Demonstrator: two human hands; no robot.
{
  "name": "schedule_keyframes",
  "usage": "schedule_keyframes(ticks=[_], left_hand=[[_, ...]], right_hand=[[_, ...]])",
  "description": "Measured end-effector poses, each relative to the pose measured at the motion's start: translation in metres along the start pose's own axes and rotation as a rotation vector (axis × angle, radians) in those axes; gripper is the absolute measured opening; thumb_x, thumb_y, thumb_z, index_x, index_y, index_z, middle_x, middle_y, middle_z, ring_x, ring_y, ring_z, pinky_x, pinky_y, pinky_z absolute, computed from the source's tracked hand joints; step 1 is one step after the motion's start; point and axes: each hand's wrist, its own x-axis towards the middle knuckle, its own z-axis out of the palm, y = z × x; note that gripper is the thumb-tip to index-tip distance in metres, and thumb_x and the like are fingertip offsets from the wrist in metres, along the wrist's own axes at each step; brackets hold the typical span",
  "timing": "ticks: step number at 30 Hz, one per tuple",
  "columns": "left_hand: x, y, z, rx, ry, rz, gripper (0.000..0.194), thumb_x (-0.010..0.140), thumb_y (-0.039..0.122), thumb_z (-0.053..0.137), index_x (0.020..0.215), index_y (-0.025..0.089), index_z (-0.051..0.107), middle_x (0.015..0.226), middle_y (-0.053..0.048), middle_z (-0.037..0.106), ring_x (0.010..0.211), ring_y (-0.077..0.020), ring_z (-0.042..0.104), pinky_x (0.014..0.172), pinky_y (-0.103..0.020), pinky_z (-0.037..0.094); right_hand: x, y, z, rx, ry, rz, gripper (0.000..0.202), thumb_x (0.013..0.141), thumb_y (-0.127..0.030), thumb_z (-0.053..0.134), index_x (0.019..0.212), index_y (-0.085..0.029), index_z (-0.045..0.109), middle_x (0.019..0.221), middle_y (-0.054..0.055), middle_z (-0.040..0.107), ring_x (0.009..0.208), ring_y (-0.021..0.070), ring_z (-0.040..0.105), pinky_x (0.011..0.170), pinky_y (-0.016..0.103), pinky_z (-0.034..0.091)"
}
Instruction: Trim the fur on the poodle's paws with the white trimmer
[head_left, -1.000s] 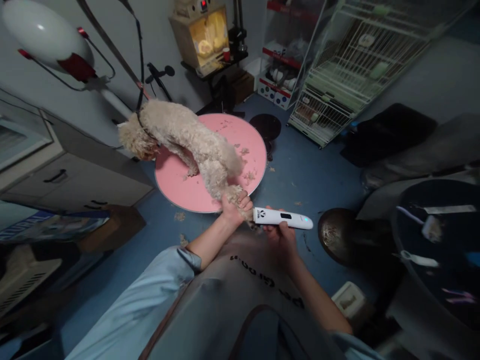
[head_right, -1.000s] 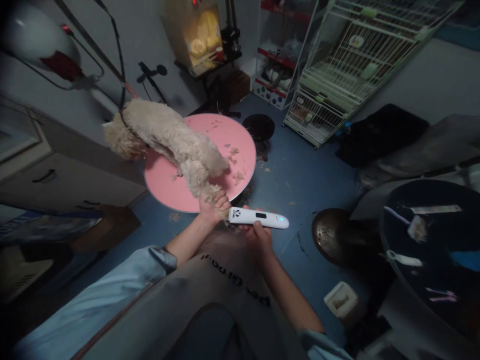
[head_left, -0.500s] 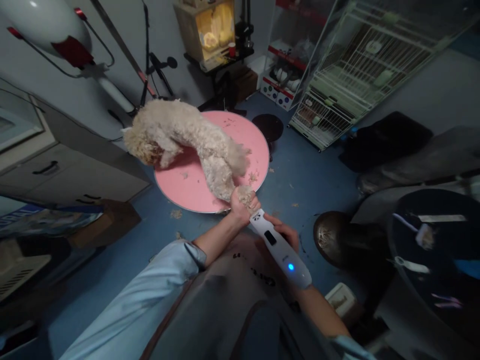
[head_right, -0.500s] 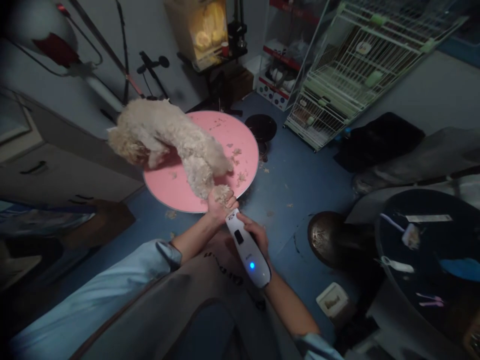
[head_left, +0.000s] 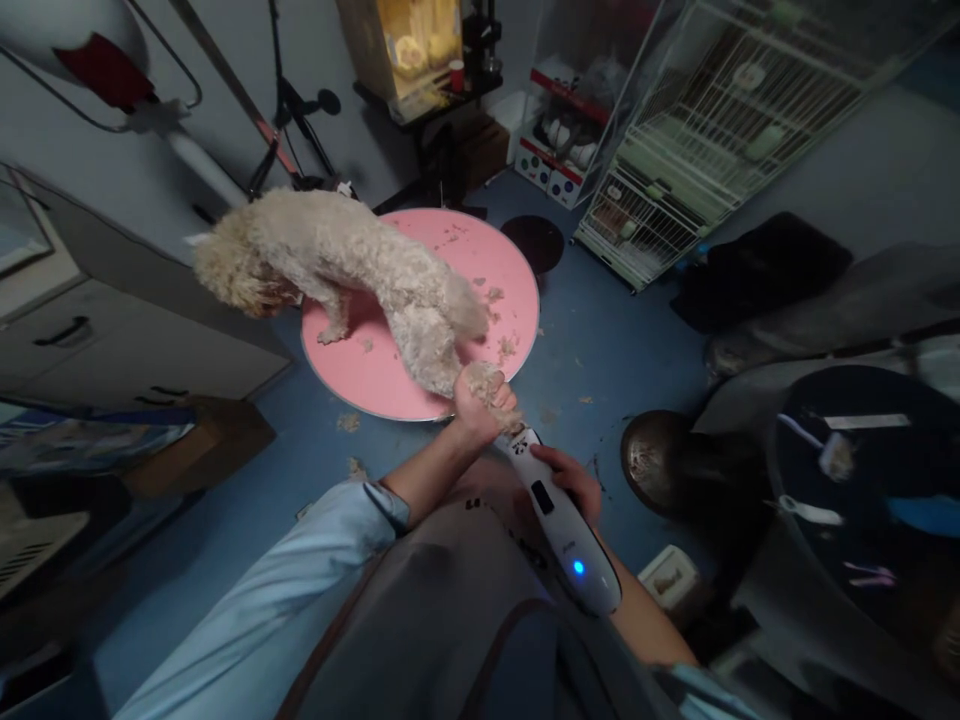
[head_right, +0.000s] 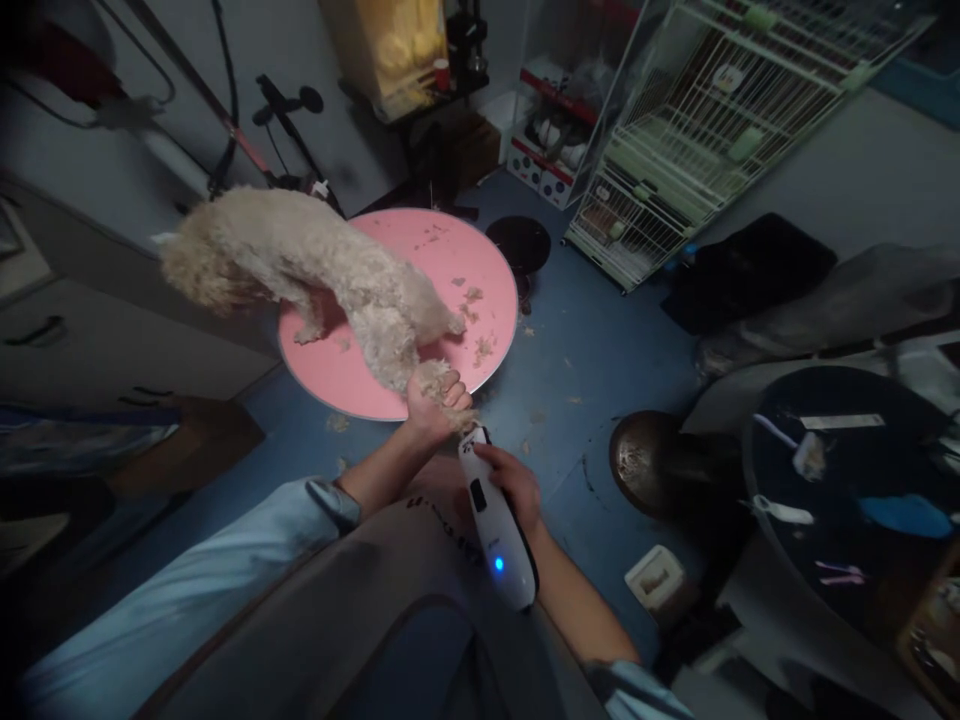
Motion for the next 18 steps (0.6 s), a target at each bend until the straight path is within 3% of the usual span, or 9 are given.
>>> schedule_keyframes(ticks=[6, 12, 18], left_hand=[[-0.005, 0.010, 0.005, 0.008, 0.028, -0.019, 0.054, 0.103, 0.044, 0.021, 0.054, 0.022, 0.026, 0.043, 0.002, 0.025, 0.036, -0.0109, 0.022, 0.042, -0.025, 0.015], [0.003, 0.017, 0.005, 0.011, 0.002, -0.032, 0.053, 0.101, 0.043, 0.026, 0.053, 0.022, 0.029, 0.043, 0.003, 0.026, 0.035, -0.0115, 0.024, 0.042, -0.025, 0.016], [0.002, 0.028, 0.016, 0.027, 0.024, 0.009, 0.048, 0.101, 0.034, 0.029, 0.055, 0.022, 0.028, 0.044, 0.004, 0.028, 0.036, -0.0107, 0.026, 0.044, -0.025, 0.017]], right_hand=[[0.001, 0.003, 0.002, -0.025, -0.144, -0.082, 0.053, 0.077, -0.020, 0.081, 0.123, -0.029, 0.057, 0.136, 0.006, 0.072, 0.108, 0.0256, 0.078, 0.079, 0.038, 0.068], [-0.004, 0.001, 0.009, -0.115, -0.069, -0.115, 0.065, 0.073, -0.018, 0.085, 0.129, -0.032, 0.056, 0.144, 0.004, 0.068, 0.104, 0.0267, 0.079, 0.070, 0.038, 0.067], [-0.001, 0.007, 0.019, -0.152, -0.133, -0.083, 0.044, 0.082, -0.019, 0.079, 0.120, -0.032, 0.061, 0.142, 0.006, 0.069, 0.098, 0.0233, 0.079, 0.073, 0.037, 0.066]])
